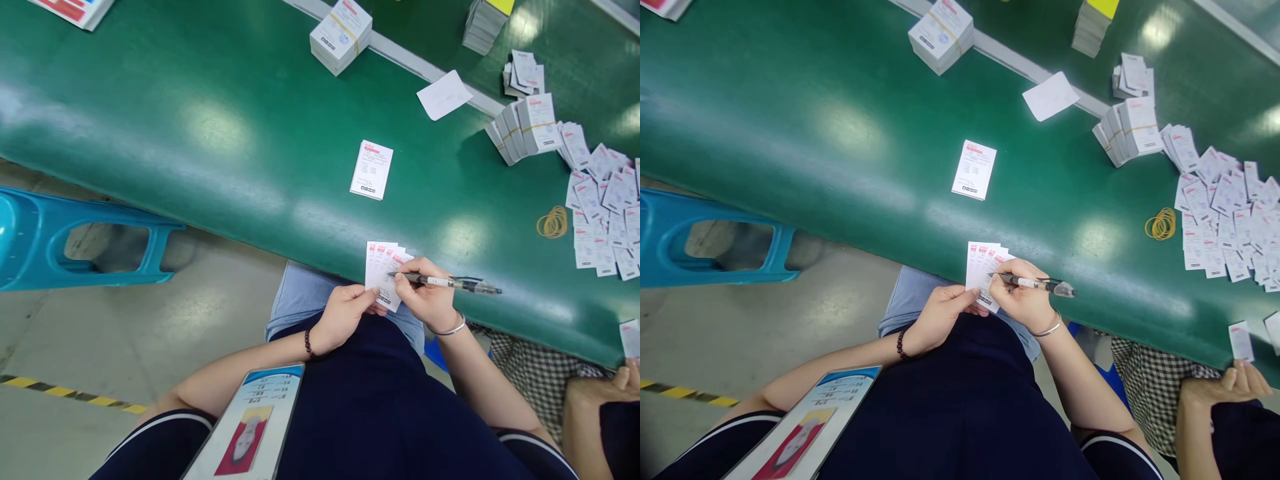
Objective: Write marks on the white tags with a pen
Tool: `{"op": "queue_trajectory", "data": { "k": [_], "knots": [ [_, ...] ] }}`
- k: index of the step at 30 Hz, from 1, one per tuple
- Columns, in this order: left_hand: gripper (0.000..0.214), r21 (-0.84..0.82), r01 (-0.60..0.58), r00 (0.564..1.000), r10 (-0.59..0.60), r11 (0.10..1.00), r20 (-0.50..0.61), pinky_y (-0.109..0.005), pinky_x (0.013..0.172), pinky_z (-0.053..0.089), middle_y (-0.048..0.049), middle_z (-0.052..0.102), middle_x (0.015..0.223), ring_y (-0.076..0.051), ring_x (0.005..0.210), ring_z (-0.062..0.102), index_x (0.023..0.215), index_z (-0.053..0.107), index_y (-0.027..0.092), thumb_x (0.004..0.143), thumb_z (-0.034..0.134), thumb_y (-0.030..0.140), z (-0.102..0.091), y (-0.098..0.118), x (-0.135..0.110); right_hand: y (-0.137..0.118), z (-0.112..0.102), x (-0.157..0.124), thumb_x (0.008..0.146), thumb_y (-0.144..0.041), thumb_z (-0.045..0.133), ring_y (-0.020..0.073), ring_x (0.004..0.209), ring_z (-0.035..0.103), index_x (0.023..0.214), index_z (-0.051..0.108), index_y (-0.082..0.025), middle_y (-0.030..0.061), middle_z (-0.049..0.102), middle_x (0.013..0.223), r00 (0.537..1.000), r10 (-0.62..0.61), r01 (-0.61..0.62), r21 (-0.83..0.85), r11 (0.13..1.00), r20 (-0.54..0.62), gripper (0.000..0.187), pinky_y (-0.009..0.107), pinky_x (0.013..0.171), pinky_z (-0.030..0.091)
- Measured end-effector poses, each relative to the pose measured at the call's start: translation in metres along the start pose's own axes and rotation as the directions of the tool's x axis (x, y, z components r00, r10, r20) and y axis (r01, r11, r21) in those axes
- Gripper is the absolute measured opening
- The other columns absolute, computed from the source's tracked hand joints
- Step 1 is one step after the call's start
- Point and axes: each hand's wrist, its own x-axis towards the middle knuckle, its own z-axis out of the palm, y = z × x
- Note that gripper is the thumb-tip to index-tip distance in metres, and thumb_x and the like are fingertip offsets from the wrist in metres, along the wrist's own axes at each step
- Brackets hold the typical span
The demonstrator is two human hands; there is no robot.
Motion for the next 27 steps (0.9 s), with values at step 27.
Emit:
{"op": "queue_trajectory", "data": {
  "k": [27],
  "knots": [
    [0.043, 0.586, -0.524, 0.83, 0.215, 0.618, 0.515, -0.021, 0.084, 0.047, -0.0052, 0.059, 0.109, -0.009, 0.09, 0.058, 0.115, 0.056, 0.012, 0.084, 0.052, 0.042, 0.053, -0.005, -0.004, 0.049, -0.186, -0.061, 0.063, -0.023, 0.074, 0.0125, 0.068, 0.059, 0.075, 0.032, -0.011, 0.0125, 0.063, 0.088, 0.785, 0.618, -0.57, 0.443, 0.693, 0.043, 0.046, 0.021, 0.056, 0.046]
  ]
}}
